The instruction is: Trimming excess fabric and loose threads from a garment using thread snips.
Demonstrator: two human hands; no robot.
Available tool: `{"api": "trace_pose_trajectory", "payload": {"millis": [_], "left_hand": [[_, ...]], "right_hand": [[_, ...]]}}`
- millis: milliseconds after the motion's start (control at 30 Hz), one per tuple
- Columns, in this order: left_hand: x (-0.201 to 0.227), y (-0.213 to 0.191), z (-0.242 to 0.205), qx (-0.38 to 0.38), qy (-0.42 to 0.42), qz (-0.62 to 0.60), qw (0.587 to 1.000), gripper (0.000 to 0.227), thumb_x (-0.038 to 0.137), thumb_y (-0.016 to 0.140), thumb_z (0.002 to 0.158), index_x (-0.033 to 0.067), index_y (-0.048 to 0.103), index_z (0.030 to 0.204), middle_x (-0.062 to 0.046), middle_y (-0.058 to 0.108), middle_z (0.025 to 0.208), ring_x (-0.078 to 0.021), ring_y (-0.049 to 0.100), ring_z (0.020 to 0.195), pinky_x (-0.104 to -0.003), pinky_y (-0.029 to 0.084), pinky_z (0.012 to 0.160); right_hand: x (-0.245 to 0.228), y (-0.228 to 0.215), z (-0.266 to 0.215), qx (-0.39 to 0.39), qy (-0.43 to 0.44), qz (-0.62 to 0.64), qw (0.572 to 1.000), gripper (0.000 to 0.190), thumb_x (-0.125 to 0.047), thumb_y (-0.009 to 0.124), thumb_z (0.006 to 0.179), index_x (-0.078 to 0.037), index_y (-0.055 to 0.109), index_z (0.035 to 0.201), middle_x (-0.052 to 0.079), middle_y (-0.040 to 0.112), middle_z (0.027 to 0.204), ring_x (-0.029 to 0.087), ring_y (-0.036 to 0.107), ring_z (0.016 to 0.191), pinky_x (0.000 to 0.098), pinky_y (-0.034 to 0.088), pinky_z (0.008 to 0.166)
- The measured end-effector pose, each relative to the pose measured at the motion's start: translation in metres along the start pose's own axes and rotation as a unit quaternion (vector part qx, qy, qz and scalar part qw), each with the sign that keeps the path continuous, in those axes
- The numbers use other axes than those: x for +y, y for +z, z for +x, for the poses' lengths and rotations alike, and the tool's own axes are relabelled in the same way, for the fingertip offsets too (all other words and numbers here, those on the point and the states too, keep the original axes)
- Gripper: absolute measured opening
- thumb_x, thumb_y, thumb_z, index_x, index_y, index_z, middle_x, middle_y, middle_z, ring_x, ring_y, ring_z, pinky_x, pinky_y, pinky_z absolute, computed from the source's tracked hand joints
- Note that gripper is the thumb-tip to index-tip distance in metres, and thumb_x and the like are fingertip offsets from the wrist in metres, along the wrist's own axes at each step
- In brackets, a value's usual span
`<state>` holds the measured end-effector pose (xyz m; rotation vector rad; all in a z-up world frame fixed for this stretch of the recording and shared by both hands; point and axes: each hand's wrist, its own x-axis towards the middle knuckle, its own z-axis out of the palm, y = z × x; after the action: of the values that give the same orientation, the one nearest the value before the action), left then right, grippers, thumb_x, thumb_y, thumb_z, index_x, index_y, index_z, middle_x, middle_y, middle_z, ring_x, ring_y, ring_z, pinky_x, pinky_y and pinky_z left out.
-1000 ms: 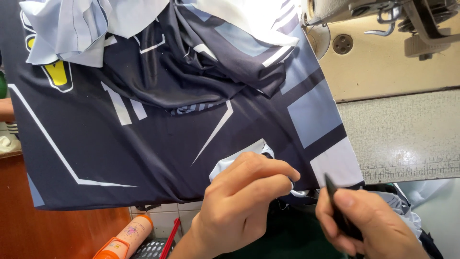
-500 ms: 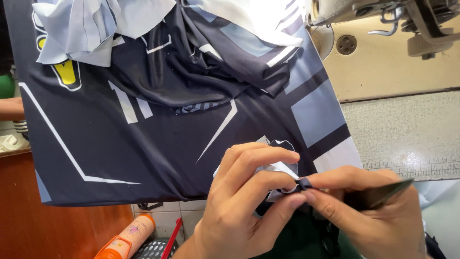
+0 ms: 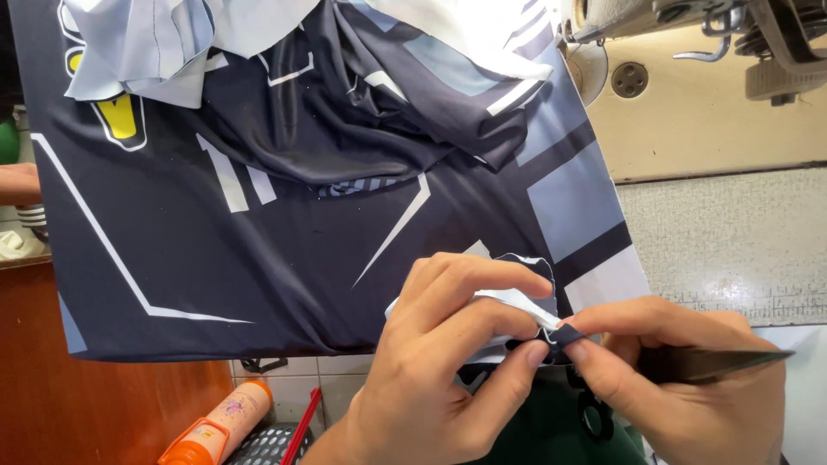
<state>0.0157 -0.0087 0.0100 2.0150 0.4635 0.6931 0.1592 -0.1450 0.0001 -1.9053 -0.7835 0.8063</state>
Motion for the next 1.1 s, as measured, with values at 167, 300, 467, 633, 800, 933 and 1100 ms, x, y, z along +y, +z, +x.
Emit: {"api": "trace_pose_trajectory", "payload": {"millis": [167, 300, 467, 633, 800, 933, 1100], "left_hand": [[0.002, -0.005, 0.002, -0.032, -0.049, -0.084, 0.995, 0.003, 0.008, 0.063, 0.096, 0.0086, 0.06, 0.094, -0.008, 0.068, 0.117, -0.0235, 0.064, 0.094, -0.037, 0.048, 0.094], [0.001, 0.001, 0.001, -0.043, -0.061, -0.05, 0.996, 0.025, 0.037, 0.066, 0.093, 0.0133, 0.059, 0.093, -0.006, 0.067, 0.12, -0.0239, 0.066, 0.103, -0.039, 0.047, 0.099], [0.001, -0.006, 0.003, -0.066, -0.013, -0.058, 0.996, 0.008, 0.011, 0.07, 0.097, 0.0095, 0.062, 0.095, -0.006, 0.068, 0.115, -0.0228, 0.068, 0.101, -0.038, 0.045, 0.094], [0.0, -0.012, 0.003, -0.099, -0.03, -0.085, 0.991, 0.011, 0.014, 0.068, 0.099, 0.011, 0.059, 0.093, -0.003, 0.066, 0.116, -0.023, 0.063, 0.102, -0.039, 0.046, 0.099], [-0.011, 0.005, -0.005, -0.112, 0.002, -0.271, 0.956, 0.014, 0.011, 0.056, 0.107, 0.0098, 0.049, 0.096, -0.007, 0.07, 0.116, -0.0312, 0.066, 0.117, -0.043, 0.052, 0.113], [-0.019, 0.018, -0.014, -0.09, -0.054, -0.423, 0.9, 0.013, 0.023, 0.055, 0.112, 0.0144, 0.057, 0.102, 0.001, 0.069, 0.109, -0.0238, 0.066, 0.119, -0.04, 0.052, 0.116], [-0.026, 0.025, -0.02, -0.068, -0.09, -0.439, 0.891, 0.012, 0.021, 0.056, 0.11, 0.0138, 0.057, 0.1, -0.003, 0.072, 0.107, -0.0165, 0.068, 0.1, -0.04, 0.048, 0.12]], "right_hand": [[0.007, -0.005, 0.002, 0.0, -0.006, 0.015, 1.0, 0.002, -0.007, 0.077, 0.078, -0.007, 0.076, 0.079, -0.001, 0.05, 0.043, 0.008, 0.045, 0.042, 0.0221, 0.038, 0.047], [0.002, -0.002, 0.003, -0.012, -0.011, 0.021, 1.0, 0.004, -0.005, 0.076, 0.077, -0.008, 0.077, 0.078, -0.002, 0.052, 0.042, 0.006, 0.045, 0.04, 0.0207, 0.035, 0.043], [0.002, -0.006, 0.001, -0.009, -0.028, -0.017, 0.999, 0.003, -0.007, 0.076, 0.073, -0.01, 0.075, 0.072, -0.002, 0.053, 0.042, 0.006, 0.041, 0.038, 0.0207, 0.031, 0.04], [0.004, -0.007, 0.0, -0.008, -0.034, -0.023, 0.999, 0.005, -0.005, 0.075, 0.073, -0.009, 0.074, 0.071, -0.003, 0.049, 0.041, 0.006, 0.038, 0.038, 0.021, 0.029, 0.04], [0.034, -0.009, -0.001, -0.096, -0.027, 0.071, 0.992, 0.007, -0.015, 0.077, 0.077, -0.011, 0.075, 0.072, -0.008, 0.051, 0.052, 0.007, 0.04, 0.046, 0.0234, 0.03, 0.044], [0.07, 0.003, -0.023, -0.138, 0.208, 0.421, 0.872, 0.019, -0.004, 0.078, 0.082, 0.004, 0.064, 0.091, 0.004, 0.043, 0.053, 0.012, 0.038, 0.043, 0.0272, 0.023, 0.039], [0.092, 0.025, -0.041, -0.104, 0.15, 0.54, 0.822, 0.025, -0.015, 0.058, 0.099, 0.01, 0.06, 0.093, 0.001, 0.033, 0.044, 0.012, 0.028, 0.036, 0.0271, 0.021, 0.034]]}}
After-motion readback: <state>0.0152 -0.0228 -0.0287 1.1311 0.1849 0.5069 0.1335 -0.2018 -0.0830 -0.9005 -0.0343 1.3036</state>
